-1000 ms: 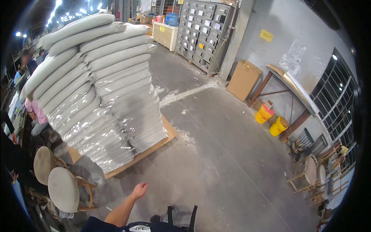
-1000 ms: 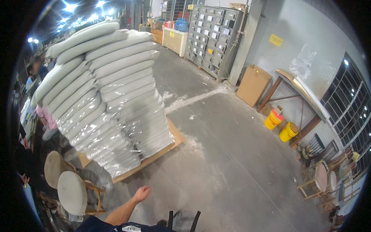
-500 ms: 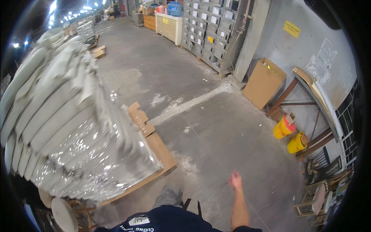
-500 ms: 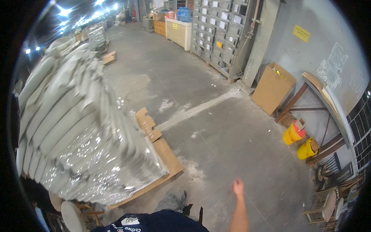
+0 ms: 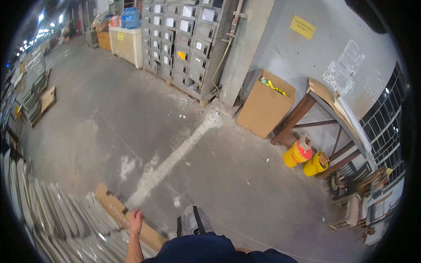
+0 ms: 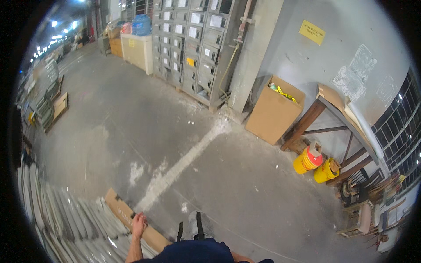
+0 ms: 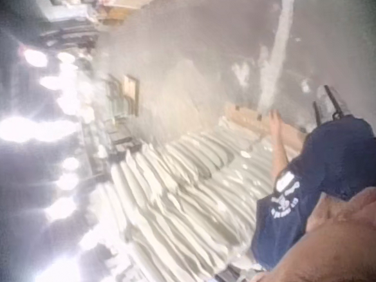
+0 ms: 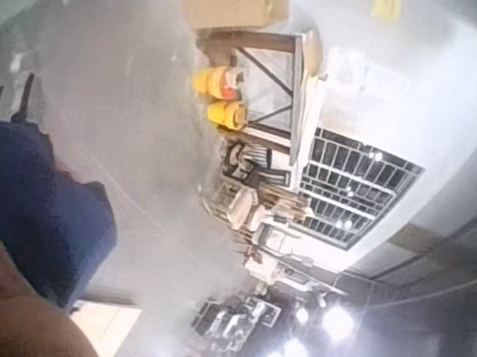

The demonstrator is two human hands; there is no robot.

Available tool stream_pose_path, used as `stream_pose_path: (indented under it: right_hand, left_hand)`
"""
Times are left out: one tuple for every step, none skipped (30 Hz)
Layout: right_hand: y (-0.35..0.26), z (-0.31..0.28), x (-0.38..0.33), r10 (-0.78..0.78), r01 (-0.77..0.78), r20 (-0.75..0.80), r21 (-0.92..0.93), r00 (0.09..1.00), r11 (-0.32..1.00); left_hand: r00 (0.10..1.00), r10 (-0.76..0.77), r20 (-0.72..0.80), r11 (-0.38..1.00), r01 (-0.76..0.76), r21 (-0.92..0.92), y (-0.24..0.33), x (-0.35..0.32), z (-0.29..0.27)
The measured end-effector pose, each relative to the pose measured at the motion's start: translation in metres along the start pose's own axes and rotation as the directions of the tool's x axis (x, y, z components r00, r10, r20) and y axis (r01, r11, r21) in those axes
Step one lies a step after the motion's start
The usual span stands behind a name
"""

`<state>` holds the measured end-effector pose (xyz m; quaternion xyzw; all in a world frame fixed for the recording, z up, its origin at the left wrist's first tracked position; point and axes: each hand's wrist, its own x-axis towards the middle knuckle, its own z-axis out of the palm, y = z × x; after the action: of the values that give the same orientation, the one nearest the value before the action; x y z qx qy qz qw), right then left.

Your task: The person trims excess fabric from a cushion, smooths and folds the cover, then uses a staple gun to attach the fabric to the cushion base. They also retrieve a box of staples from a locker and load the staple gun before continuing to staple the cushion.

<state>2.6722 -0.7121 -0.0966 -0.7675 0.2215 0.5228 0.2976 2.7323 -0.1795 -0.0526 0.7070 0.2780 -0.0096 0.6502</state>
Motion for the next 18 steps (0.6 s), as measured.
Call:
stream_pose_path:
  right_hand:
    - [-0.030, -0.007, 0.016, 0.049, -0.048, -0.003, 0.113, 0.999, 0.992]
    - [-0.063, -0.019, 0.035, 0.075, -0.073, -0.004, 0.164, 0.997, 0.984]
    - [-0.095, -0.033, 0.056, 0.092, -0.090, 0.000, 0.178, 0.996, 0.980]
    - [-0.125, -0.048, 0.079, 0.096, -0.095, 0.003, 0.149, 0.995, 0.984]
    - [-0.156, -0.064, 0.105, 0.084, -0.084, 0.006, 0.097, 0.996, 0.992]
    - [-0.185, -0.086, 0.131, 0.018, -0.016, 0.021, -0.071, 1.000, 0.997]
    - [-0.221, -0.120, 0.166, -0.189, 0.209, 0.089, -0.463, 0.978, 0.862]
    - [-0.260, -0.159, 0.200, -0.344, 0.365, 0.193, -0.746, 0.919, 0.557]
    - [-0.317, -0.195, 0.239, -0.434, 0.406, 0.249, -0.857, 0.866, 0.318]
    - [-0.396, -0.231, 0.260, -0.469, 0.398, 0.254, -0.886, 0.846, 0.237]
    - [-0.490, -0.255, 0.283, -0.315, 0.268, 0.007, -0.541, 0.949, 0.797]
    - [-0.573, -0.295, 0.287, -0.104, 0.159, -0.305, 0.162, 0.947, 0.974]
    - [-0.643, -0.354, 0.290, -0.257, 0.267, -0.324, -0.013, 0.911, 0.964]
    - [-0.739, -0.389, 0.276, -0.349, 0.389, -0.338, 0.058, 0.874, 0.919]
    - [-0.845, -0.409, 0.240, -0.405, 0.483, -0.309, 0.239, 0.861, 0.843]
    - [-0.899, -0.458, 0.250, -0.522, 0.626, -0.360, 0.300, 0.773, 0.720]
    - [-0.981, -0.463, 0.238, -0.594, 0.685, -0.341, 0.332, 0.729, 0.649]
    - [-1.060, -0.475, 0.219, -0.663, 0.750, -0.351, 0.344, 0.661, 0.565]
  left_hand:
    - [0.987, 0.147, -0.069, 0.988, -0.149, -0.034, 0.051, 0.053, 0.001]
    - [0.949, 0.277, -0.150, 0.956, -0.288, -0.054, 0.102, 0.095, 0.004]
    - [0.951, 0.281, -0.132, 0.955, -0.290, -0.058, 0.145, 0.133, 0.006]
    - [0.953, 0.275, -0.126, 0.956, -0.284, -0.067, 0.182, 0.169, 0.011]
    - [0.952, 0.275, -0.135, 0.955, -0.287, -0.082, 0.207, 0.203, 0.014]
    - [0.974, 0.213, -0.076, 0.977, -0.210, 0.045, 0.218, 0.238, 0.023]
    - [0.988, 0.153, -0.026, 0.977, -0.147, 0.153, 0.224, 0.286, 0.034]
    - [0.994, 0.110, -0.013, 0.960, -0.102, 0.262, 0.211, 0.325, 0.042]
    - [0.999, 0.054, 0.001, 0.917, -0.050, 0.395, 0.179, 0.356, 0.039]
    - [0.997, -0.083, 0.001, 0.820, 0.068, 0.568, 0.140, 0.371, 0.019]
    - [0.973, -0.229, -0.016, 0.683, 0.172, 0.710, 0.103, 0.371, -0.007]
    - [0.983, -0.181, 0.024, 0.686, 0.109, 0.719, 0.098, 0.381, -0.008]
    - [0.891, -0.453, 0.040, 0.726, 0.342, 0.596, 0.121, 0.394, -0.008]
    - [0.906, -0.422, -0.029, 0.845, 0.404, 0.349, 0.140, 0.376, -0.018]
    - [0.794, -0.543, -0.275, 0.839, 0.496, -0.223, 0.141, 0.362, -0.015]
    - [0.750, -0.594, -0.292, 0.801, 0.514, -0.308, 0.135, 0.380, -0.020]
    - [0.690, -0.572, -0.444, 0.798, 0.594, -0.105, 0.072, 0.372, -0.037]
    - [0.632, -0.533, -0.562, 0.732, 0.678, 0.068, 0.078, 0.389, -0.041]
